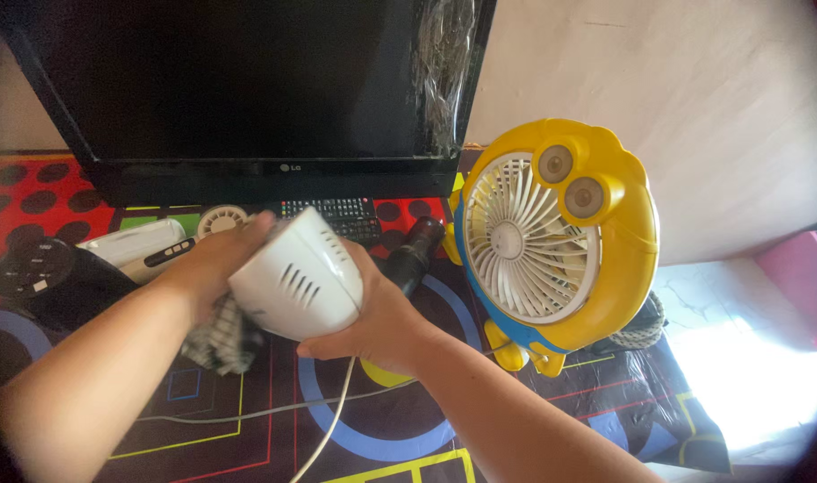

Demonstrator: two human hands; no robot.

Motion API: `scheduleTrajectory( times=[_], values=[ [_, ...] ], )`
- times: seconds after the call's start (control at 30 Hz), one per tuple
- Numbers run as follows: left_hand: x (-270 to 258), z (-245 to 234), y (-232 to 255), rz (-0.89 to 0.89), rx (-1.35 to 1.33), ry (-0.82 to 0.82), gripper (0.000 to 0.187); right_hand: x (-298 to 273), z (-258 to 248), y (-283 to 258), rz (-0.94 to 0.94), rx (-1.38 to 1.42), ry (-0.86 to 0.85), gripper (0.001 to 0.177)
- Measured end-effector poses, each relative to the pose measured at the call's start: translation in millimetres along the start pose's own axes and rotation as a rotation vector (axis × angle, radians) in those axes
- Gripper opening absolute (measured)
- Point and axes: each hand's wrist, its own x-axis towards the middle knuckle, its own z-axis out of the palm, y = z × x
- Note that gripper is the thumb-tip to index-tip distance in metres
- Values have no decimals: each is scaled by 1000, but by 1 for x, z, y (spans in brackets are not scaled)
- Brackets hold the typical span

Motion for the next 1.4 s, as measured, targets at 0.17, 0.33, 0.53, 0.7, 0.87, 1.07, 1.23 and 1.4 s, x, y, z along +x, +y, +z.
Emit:
scheduleTrajectory(
  times=[0.17, 0.33, 0.53, 0.7, 0.87, 1.07, 1.23, 1.4],
  values=[
    [-41, 1, -18, 226, -80, -46, 62, -9, 0, 6, 5, 217, 14, 115],
    [-2, -15, -30, 22, -21, 28, 59, -5, 3, -5, 24, 148, -29, 118],
    [-51, -7, 8, 64, -510, -66, 61, 4, 1, -1, -104, 152, -38, 114],
    [-58, -6, 5, 691, -151, -169, 64, 1, -6, -2, 51, -43, -28, 111],
    [0, -13, -16, 294, 7, -90, 67, 2, 2, -9, -5, 140, -60, 118],
    [-25, -25, 13, 160, -320, -400, 55, -1, -4, -10, 38, 33, -74, 115],
    [-3, -1, 16, 320, 18, -363, 62, -3, 0, -6, -2, 128, -82, 115],
    [19, -9, -22, 76, 18, 25, 63, -1, -2, -8, 3, 46, -83, 116]
  ],
)
